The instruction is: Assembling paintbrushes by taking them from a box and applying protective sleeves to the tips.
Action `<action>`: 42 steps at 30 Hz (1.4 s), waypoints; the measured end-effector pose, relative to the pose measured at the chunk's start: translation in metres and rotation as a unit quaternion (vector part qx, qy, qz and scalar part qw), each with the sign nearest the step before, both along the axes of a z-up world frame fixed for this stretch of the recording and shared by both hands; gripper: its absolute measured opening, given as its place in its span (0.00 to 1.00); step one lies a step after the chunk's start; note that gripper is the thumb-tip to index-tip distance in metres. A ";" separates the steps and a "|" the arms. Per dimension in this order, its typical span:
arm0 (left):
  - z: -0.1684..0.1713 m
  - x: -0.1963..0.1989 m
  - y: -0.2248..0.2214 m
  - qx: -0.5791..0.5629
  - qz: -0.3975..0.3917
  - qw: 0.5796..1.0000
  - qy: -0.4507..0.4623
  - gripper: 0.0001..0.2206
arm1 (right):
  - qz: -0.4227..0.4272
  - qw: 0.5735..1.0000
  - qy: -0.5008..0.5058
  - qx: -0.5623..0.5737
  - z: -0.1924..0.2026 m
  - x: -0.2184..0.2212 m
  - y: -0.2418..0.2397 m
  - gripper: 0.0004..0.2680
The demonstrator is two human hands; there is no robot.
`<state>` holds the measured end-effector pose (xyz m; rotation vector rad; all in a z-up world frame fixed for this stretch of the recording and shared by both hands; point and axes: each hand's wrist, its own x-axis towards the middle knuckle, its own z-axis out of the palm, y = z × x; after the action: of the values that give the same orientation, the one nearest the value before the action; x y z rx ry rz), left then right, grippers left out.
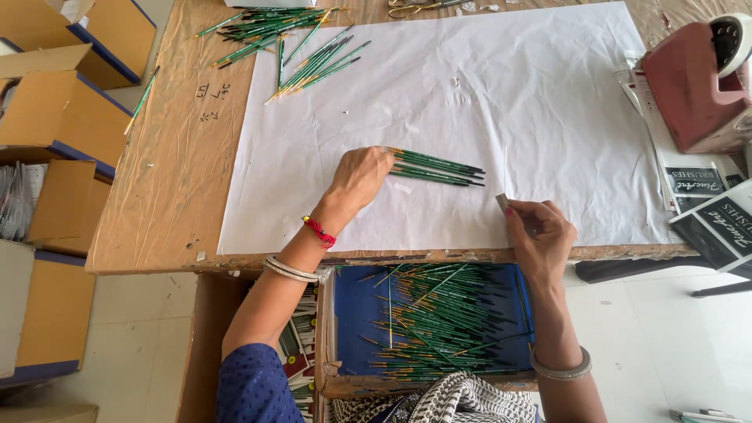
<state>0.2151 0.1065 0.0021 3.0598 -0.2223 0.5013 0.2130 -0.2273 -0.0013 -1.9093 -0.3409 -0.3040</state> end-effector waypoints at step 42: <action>-0.003 -0.213 -0.121 -0.478 0.136 0.866 -0.047 0.07 | 0.021 0.997 -0.019 0.074 -0.012 -0.005 -0.007 0.04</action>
<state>0.0022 -0.0145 -0.0011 2.0845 0.3648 0.5480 0.2077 -0.2343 -0.0129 -1.7514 -0.3736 -0.3286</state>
